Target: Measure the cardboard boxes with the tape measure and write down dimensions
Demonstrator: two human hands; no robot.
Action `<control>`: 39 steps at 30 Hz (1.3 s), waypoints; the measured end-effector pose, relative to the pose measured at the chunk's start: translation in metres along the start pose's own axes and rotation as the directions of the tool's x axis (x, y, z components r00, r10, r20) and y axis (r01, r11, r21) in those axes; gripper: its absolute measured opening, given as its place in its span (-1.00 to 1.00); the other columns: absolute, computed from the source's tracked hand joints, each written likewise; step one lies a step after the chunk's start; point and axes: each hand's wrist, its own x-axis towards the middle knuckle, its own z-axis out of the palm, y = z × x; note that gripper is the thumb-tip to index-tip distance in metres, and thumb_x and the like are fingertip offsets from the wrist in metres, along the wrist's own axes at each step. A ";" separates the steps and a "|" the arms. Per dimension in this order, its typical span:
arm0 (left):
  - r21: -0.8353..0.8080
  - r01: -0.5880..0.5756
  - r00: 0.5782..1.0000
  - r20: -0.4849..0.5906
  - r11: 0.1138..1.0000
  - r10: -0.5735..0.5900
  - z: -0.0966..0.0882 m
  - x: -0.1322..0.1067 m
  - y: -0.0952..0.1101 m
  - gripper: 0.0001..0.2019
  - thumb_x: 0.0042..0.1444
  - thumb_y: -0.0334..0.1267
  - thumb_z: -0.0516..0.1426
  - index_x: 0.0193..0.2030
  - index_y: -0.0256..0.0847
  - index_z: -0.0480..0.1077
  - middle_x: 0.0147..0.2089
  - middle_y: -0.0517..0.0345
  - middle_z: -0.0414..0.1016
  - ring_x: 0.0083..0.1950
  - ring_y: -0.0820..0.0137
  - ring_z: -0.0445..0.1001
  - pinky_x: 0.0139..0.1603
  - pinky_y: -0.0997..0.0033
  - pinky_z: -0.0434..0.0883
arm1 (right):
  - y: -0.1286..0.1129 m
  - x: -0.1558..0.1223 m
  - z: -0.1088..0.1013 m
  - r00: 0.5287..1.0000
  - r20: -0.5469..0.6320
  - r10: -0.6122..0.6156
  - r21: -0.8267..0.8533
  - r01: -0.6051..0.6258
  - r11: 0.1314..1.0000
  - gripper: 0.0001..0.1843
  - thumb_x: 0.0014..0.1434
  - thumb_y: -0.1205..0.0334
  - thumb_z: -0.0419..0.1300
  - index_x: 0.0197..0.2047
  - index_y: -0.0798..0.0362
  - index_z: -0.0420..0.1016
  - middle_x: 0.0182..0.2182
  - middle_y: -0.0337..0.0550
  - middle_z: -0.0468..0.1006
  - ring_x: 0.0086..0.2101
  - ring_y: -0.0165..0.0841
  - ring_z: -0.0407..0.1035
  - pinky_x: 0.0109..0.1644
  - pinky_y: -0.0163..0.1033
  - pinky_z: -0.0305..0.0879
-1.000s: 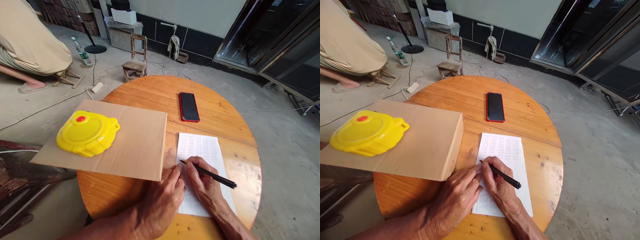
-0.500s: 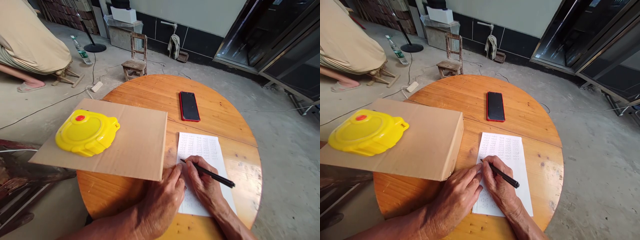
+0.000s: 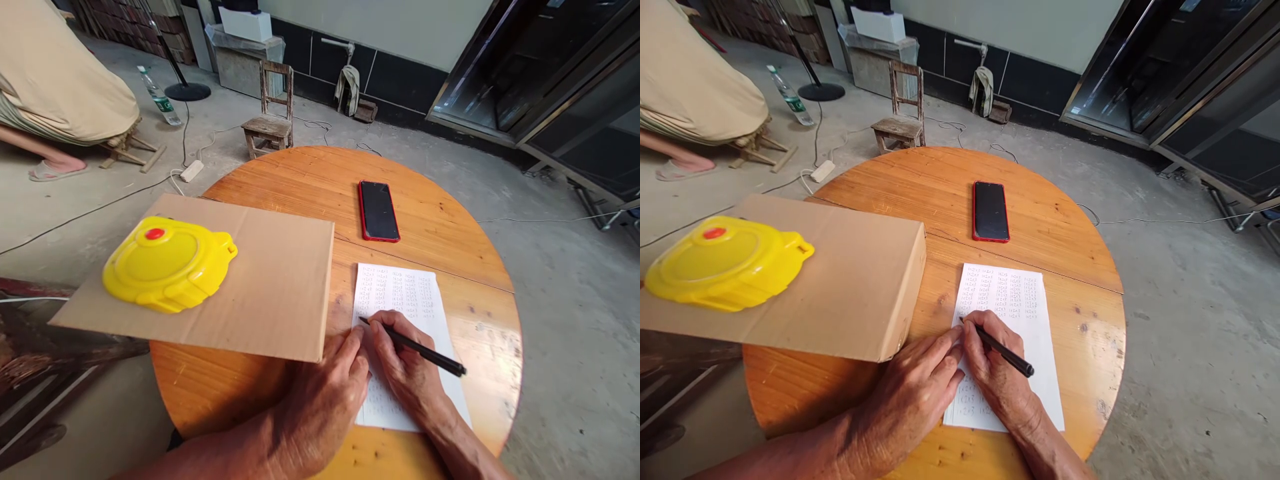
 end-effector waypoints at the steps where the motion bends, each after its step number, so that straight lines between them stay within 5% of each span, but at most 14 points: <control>1: 0.000 -0.002 1.000 -0.001 1.000 0.002 0.000 0.000 0.000 -0.77 0.17 -0.54 0.05 -0.09 -0.42 0.47 -0.03 -0.17 0.56 -0.04 0.25 0.56 -0.01 0.29 0.56 | 0.000 0.000 0.000 1.000 0.002 -0.004 0.000 0.004 1.000 -0.82 0.31 0.25 0.08 -0.32 0.05 0.43 -0.54 -0.28 0.43 -0.57 -0.46 0.25 -0.55 -0.35 0.15; 22: -0.022 0.008 0.999 -0.032 1.000 -0.009 0.002 -0.002 0.000 -0.80 0.17 -0.56 0.05 -0.13 -0.42 0.47 -0.01 -0.18 0.55 -0.02 0.25 0.57 0.01 0.30 0.56 | 0.001 -0.002 -0.001 1.000 0.009 -0.002 0.062 0.001 0.998 -0.83 0.30 0.28 0.09 -0.34 0.05 0.43 -0.55 -0.31 0.39 -0.58 -0.49 0.20 -0.53 -0.38 0.13; 33: 0.015 0.032 0.999 0.038 0.999 -0.033 0.003 -0.003 -0.001 -0.77 0.18 -0.51 0.07 -0.07 -0.30 0.47 0.04 -0.09 0.53 -0.01 0.27 0.56 0.05 0.31 0.54 | 0.003 -0.005 -0.003 0.996 -0.077 0.037 0.096 -0.029 0.995 -0.86 0.30 0.26 0.11 -0.32 0.02 0.43 -0.56 -0.35 0.40 -0.57 -0.49 0.22 -0.50 -0.39 0.18; 39: -0.012 0.051 0.999 0.014 0.999 -0.051 0.006 -0.005 0.000 -0.79 0.18 -0.51 0.05 -0.11 -0.40 0.46 0.04 -0.22 0.52 -0.05 0.19 0.57 -0.02 0.20 0.58 | 0.004 -0.004 -0.003 0.997 -0.055 0.046 0.070 -0.042 0.997 -0.85 0.30 0.24 0.11 -0.31 0.02 0.44 -0.59 -0.37 0.35 -0.58 -0.48 0.19 -0.52 -0.38 0.15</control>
